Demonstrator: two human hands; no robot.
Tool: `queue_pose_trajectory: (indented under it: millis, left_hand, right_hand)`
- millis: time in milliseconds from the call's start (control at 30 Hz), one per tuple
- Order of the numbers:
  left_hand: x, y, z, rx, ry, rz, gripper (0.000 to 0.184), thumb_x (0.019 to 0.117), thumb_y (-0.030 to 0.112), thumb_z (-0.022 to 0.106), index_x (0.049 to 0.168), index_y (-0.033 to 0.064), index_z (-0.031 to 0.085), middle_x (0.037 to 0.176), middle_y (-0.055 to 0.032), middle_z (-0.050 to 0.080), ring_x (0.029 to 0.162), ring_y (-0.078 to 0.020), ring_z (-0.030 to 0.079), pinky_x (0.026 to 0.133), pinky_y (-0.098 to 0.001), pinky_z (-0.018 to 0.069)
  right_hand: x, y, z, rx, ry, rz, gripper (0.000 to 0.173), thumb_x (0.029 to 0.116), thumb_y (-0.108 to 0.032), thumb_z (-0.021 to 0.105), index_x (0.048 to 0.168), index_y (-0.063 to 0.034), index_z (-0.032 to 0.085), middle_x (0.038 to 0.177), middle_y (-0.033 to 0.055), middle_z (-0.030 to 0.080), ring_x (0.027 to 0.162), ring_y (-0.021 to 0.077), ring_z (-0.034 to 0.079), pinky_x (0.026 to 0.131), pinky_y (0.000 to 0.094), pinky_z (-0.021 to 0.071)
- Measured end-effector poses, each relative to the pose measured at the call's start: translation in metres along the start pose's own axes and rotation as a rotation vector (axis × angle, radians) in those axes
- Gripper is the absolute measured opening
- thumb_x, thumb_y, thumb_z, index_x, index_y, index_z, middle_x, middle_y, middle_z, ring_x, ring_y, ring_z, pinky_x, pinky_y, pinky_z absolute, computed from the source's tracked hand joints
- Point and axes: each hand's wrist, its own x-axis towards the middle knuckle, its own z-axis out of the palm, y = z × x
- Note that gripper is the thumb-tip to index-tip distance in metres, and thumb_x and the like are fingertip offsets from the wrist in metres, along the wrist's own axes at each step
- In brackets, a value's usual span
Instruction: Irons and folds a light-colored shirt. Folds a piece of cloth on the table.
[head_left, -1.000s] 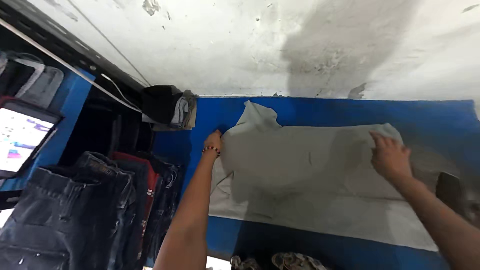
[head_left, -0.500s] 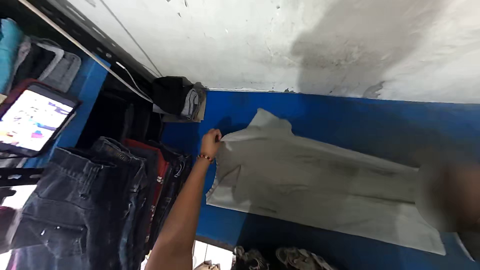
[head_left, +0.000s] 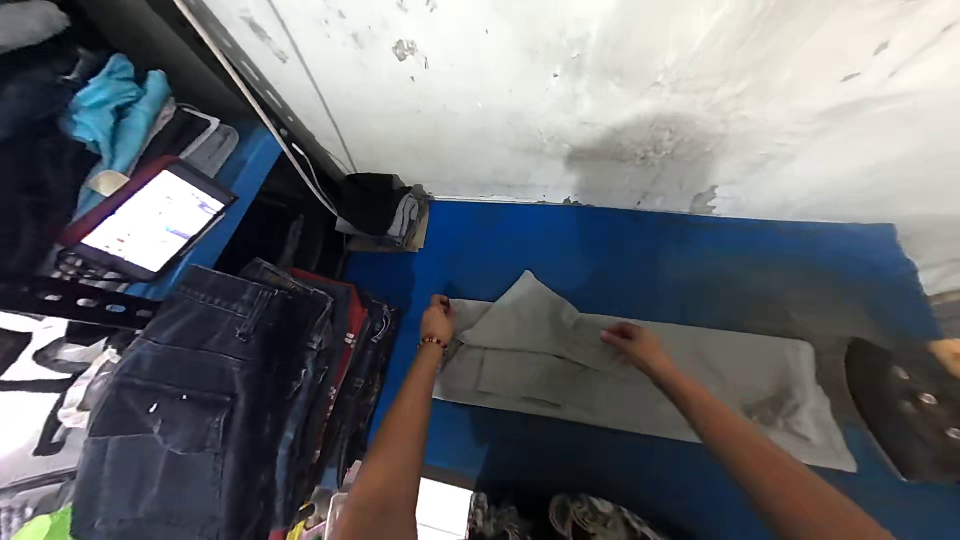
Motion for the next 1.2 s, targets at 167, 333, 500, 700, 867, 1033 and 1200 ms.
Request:
queue_pose_trajectory:
  millis: [167,333,500,700,867,1033,1200]
  left_hand:
    - [0.016,0.012,0.002,-0.056,0.051,-0.043,0.053,0.0977,0.008,0.066,0.147,-0.0018,0.047,0.127,-0.0244,0.066,0.120,-0.0371,0.063,0.106,-0.0497,0.0478]
    - [0.023,0.006,0.008,0.028,0.102,-0.031,0.043,0.0996,0.006,0.061,0.142,-0.0008,0.053,0.123,-0.0249,0.068,0.117,-0.0412,0.065,0.102,-0.0553,0.0495]
    - [-0.003,0.034,0.034,0.158,0.388,0.253,0.047,0.0953,0.000,0.055,0.142,-0.0026,0.052,0.137,-0.0311,0.057,0.133,-0.0499,0.050,0.108,-0.0695,0.0352]
    - [-0.076,0.116,0.158,0.340,-0.317,0.979,0.041,0.1047,0.019,0.054,0.140,-0.0008,0.059,0.149,-0.0246,0.052,0.141,-0.0435,0.046,0.118,-0.0566,0.0333]
    - [-0.097,0.117,0.209,0.453,-0.384,1.112,0.071,0.0963,0.043,0.066,0.152,0.0046,0.047,0.160,-0.0164,0.043,0.148,-0.0387,0.038,0.120,-0.0592,0.0275]
    - [-0.103,0.114,0.206,0.525,-0.341,1.133,0.063,0.0940,0.020,0.068,0.152,0.0077,0.049,0.160,-0.0170,0.042,0.146,-0.0407,0.041,0.118,-0.0632,0.0269]
    - [-0.118,0.111,0.224,0.452,-0.165,1.295,0.051,0.0856,-0.013,0.063,0.134,0.0050,0.067,0.140,-0.0182,0.063,0.127,-0.0428,0.061,0.104,-0.0662,0.0440]
  right_hand:
    - [0.040,-0.058,0.053,0.135,-0.045,0.020,0.045,0.1005,-0.023,0.068,0.136,0.0027,0.055,0.118,0.0201,0.062,0.088,0.0207,0.061,0.080,0.0356,0.0523]
    - [-0.030,-0.010,0.057,-0.459,-0.605,-0.628,0.028,0.0914,-0.007,0.075,0.117,0.0041,0.072,0.123,0.0267,0.066,0.111,0.0416,0.065,0.099,0.0575,0.0497]
    - [-0.096,0.097,-0.003,-0.550,0.219,-0.388,0.042,0.0920,0.000,0.063,0.134,0.0048,0.061,0.139,0.0284,0.058,0.126,0.0471,0.058,0.104,0.0611,0.0469]
    - [-0.085,0.190,-0.096,-0.730,0.508,-0.153,0.055,0.0932,0.009,0.057,0.146,-0.0044,0.055,0.151,0.0233,0.051,0.143,0.0478,0.043,0.111,0.0766,0.0257]
    - [-0.078,0.181,-0.156,-0.818,0.757,-0.454,0.041,0.0848,0.019,0.062,0.115,-0.0041,0.077,0.117,0.0184,0.074,0.124,0.0467,0.062,0.107,0.0752,0.0335]
    - [-0.096,0.207,-0.169,-0.965,0.565,-0.289,0.045,0.0892,0.013,0.063,0.128,-0.0089,0.073,0.136,0.0155,0.067,0.141,0.0432,0.047,0.115,0.0737,0.0234]
    - [-0.078,0.191,-0.129,-0.690,0.630,-0.305,0.042,0.0923,0.011,0.053,0.130,-0.0002,0.068,0.145,0.0213,0.059,0.141,0.0437,0.048,0.113,0.0721,0.0268]
